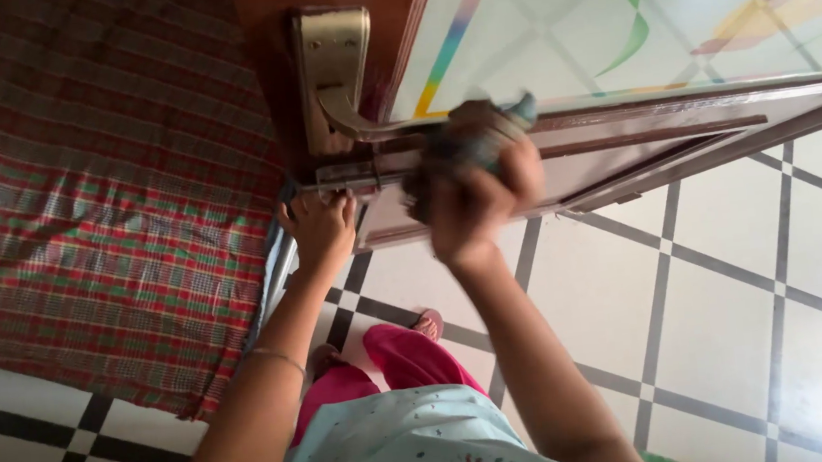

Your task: The person wipes a glass-paneled door with a patterned cloth. They clean the upper frame, the glass surface, and the lower frame and handle area, moving methodically from top to bottom.

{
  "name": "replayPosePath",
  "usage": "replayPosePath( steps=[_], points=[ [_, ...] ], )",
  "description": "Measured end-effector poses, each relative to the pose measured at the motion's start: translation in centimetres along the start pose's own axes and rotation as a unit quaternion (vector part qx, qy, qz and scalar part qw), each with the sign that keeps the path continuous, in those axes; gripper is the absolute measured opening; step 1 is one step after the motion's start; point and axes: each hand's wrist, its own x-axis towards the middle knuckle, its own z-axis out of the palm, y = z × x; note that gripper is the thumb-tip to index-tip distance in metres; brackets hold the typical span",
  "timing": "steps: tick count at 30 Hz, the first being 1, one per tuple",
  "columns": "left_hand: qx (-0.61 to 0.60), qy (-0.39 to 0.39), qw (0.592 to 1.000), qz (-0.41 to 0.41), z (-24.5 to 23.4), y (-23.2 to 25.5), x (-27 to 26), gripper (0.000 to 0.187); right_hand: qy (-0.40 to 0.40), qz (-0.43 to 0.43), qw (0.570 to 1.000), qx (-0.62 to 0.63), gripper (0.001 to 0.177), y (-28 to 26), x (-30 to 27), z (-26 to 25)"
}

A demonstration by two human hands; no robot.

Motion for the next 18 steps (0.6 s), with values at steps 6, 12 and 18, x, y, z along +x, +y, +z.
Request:
replayPosePath(
  steps=[6,12,18],
  points=[
    [-0.236,-0.038,0.971,-0.018,-2.6,-3.5,-0.7,0.036,-0.209,-0.148,0.941,-0.223,0.046,-2.8,6.8,4.1],
    [-0.275,0.030,0.959,-0.063,-13.4,-0.4,1.7,0.043,-0.240,-0.245,0.920,-0.191,0.052,0.6,8.8,1.6],
    [-0.244,0.039,0.962,0.112,-16.7,3.6,3.2,0.037,-0.277,-0.088,0.941,-0.176,0.040,4.9,5.8,-2.3]
  ],
)
